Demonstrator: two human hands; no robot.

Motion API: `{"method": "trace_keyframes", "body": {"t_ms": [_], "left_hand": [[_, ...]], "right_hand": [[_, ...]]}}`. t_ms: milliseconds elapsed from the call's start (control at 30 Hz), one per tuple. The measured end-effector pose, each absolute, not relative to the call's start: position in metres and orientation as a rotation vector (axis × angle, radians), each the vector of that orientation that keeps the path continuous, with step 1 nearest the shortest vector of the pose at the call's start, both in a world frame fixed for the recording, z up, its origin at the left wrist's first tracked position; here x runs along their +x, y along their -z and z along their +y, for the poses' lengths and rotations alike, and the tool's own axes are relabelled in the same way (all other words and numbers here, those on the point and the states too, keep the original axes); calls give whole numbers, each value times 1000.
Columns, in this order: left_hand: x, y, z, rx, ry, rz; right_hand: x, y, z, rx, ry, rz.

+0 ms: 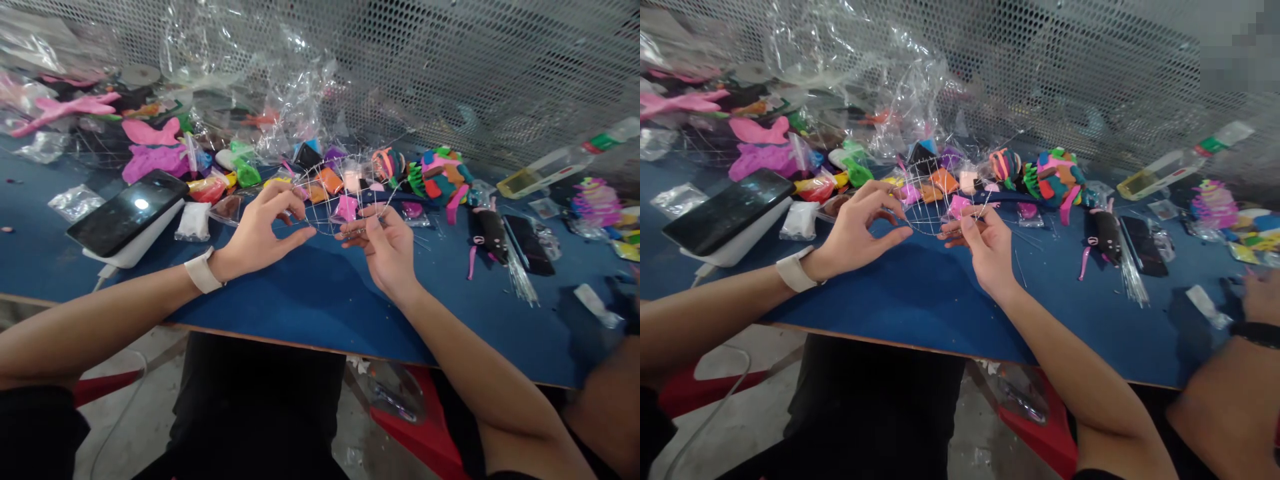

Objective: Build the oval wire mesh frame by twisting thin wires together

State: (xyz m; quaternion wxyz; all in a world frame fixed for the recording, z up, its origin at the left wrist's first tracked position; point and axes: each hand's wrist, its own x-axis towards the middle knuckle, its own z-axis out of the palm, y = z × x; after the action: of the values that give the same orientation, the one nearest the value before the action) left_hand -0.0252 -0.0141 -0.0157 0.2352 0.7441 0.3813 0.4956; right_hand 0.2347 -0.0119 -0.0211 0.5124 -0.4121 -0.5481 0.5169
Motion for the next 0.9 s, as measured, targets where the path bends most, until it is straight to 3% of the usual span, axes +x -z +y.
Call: {"method": "trace_keyframes", "body": {"t_ms": [600, 900], "left_hand": [[-39, 16, -2, 2246, -1514, 1097], [-36, 18, 3, 1879, -1372, 986]], "right_hand": [[241, 13, -6, -991, -926, -1406], [245, 13, 2, -882, -1271, -1313]]}}
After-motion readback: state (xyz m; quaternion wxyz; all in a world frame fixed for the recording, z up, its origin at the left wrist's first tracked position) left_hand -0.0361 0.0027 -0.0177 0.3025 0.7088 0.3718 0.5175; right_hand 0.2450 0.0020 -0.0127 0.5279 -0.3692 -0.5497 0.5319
